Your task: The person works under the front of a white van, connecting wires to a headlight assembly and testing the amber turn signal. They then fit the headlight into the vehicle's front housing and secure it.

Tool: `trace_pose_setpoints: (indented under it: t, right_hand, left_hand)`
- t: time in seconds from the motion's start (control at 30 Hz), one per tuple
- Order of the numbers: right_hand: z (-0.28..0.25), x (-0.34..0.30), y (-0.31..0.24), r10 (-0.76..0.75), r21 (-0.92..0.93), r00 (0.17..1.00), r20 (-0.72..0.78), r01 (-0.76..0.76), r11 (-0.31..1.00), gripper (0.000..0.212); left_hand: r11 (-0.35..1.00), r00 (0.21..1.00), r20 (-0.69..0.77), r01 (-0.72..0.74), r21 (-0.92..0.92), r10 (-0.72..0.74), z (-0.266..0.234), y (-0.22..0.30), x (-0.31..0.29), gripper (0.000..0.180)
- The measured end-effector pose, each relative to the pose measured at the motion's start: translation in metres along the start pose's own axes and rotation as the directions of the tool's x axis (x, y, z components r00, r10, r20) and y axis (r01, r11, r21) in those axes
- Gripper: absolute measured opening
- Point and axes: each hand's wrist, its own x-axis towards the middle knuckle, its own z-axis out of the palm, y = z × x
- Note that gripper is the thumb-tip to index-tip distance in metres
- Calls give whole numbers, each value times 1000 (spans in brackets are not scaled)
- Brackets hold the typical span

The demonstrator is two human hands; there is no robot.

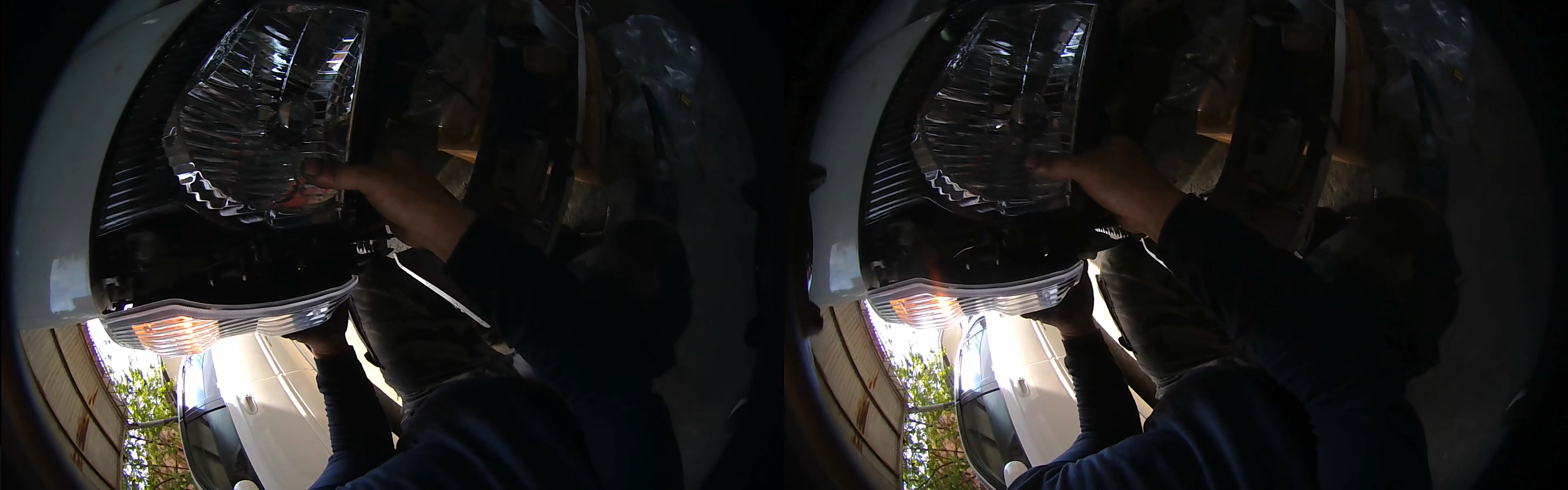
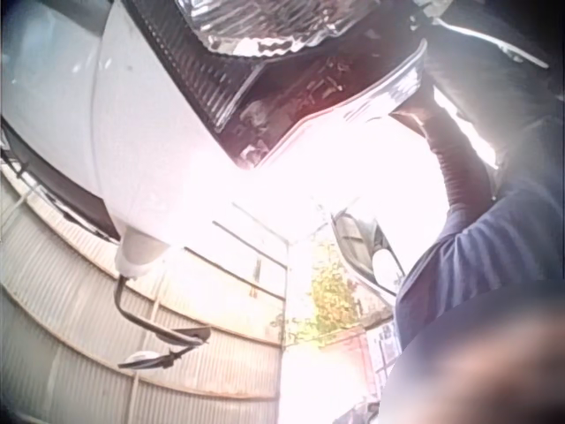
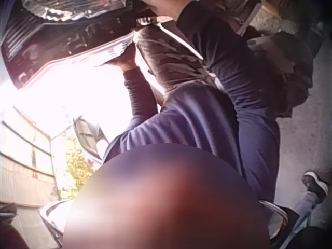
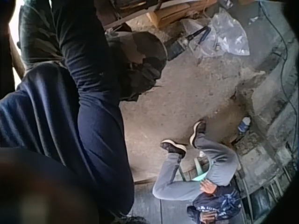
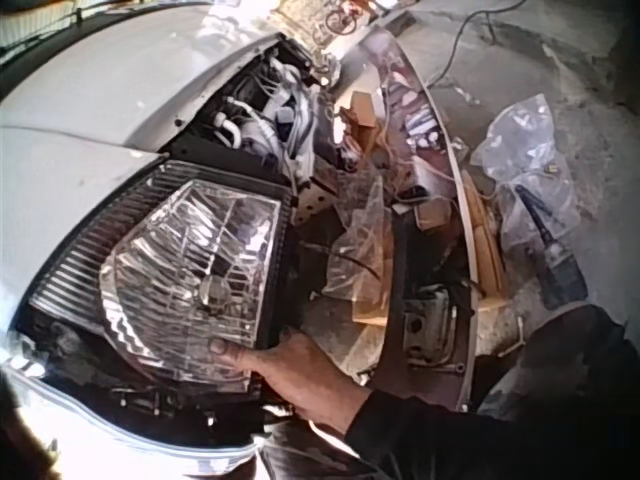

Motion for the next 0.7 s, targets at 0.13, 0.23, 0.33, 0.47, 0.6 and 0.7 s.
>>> trace_pose_setpoints:
  t: [0.13,0.23,0.33,0.47,0.6,0.7]
  right_hand:
    - [0,0,1,-56,68,997,50,52,996,51]
    - [-1,1,3,-28,38,998,59,26,999,51]
    - [-1,4,3,-56,4,998,43,56,998,48]
    - [2,3,3,-78,66,997,25,76,995,49]
    - [3,-6,0,-24,111,999,44,19,994,50]
    - [2,-10,-4,-126,59,991,38,124,991,48]
  left_hand:
    - [874,981,-195,-98,-477,4,-6,-2,-10,90]
    - [995,932,-360,8,104,30,-13,-2,-15,95]
    - [989,950,-308,-4,149,50,-16,-4,-12,97]
    - [913,870,-457,17,408,187,-6,-9,-8,96]
    - [922,832,-507,-12,387,224,4,-10,-4,95]
    - [940,829,-525,-3,340,192,7,-9,-5,91]
